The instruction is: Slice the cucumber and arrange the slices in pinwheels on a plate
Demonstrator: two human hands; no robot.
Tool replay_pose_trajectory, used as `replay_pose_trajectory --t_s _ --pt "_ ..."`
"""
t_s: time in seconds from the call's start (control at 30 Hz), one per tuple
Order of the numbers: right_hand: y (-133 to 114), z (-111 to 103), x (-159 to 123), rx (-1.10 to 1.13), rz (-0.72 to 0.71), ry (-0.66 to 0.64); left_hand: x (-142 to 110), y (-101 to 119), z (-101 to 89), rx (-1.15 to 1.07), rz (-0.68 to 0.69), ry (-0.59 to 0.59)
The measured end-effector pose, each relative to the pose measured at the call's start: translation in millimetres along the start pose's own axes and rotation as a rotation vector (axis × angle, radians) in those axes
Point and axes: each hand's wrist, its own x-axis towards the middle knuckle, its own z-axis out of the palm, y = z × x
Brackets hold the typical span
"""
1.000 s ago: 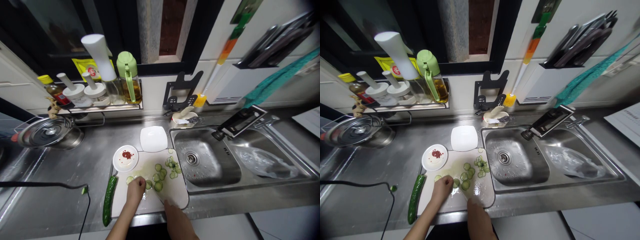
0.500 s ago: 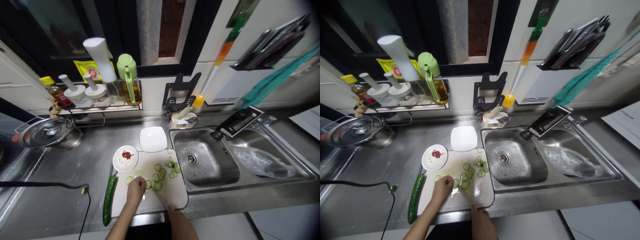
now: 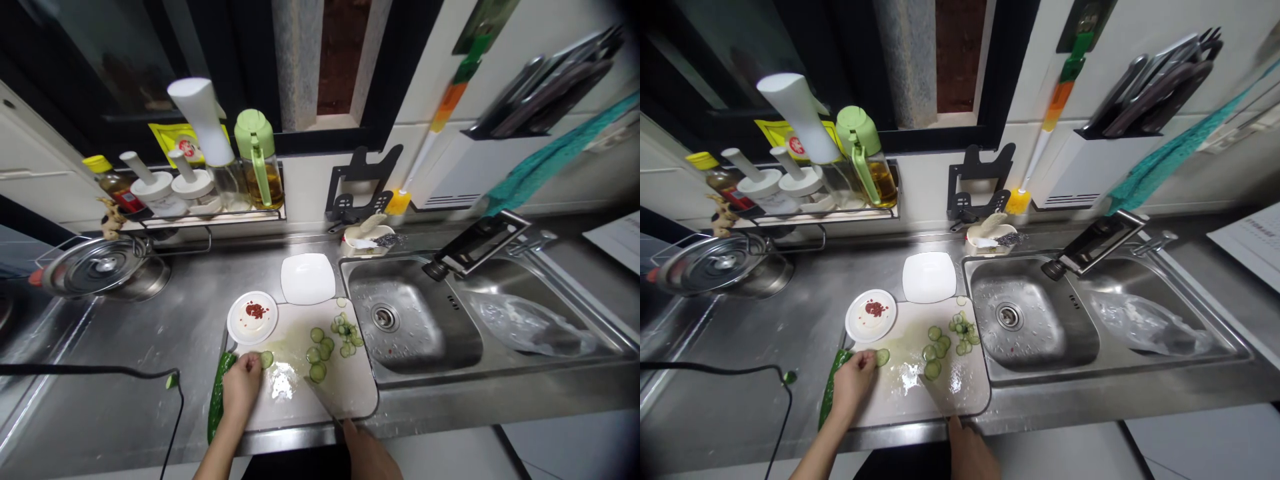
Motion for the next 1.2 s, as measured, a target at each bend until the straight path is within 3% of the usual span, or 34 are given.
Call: replay_pose_trajectory --t_s 0.3,0.53,0.73,0.93,1.2 --pt "1.7 2.6 -0.3 0.012 -0.013 -0.001 3.4 -10.5 3.3 0.121 0.036 0.038" --pt "3.0 5.4 5.1 0.006 -0.002 -0.020 2.9 -11.0 11.8 0.138 0.167 0.087" --pt "1.9 6.7 5.7 0.003 0.051 -0.018 -1.7 28.0 36.3 -0.012 0.300 -0.102" --pt "-0.2 4.6 4.5 0.013 0.040 0.021 1.5 63.3 62.3 0.080 0.399 -0.325" --pt "0.3 10.4 6.9 -0.018 0.051 0.031 3.8 73.2 71.9 0.155 0.346 -0.356"
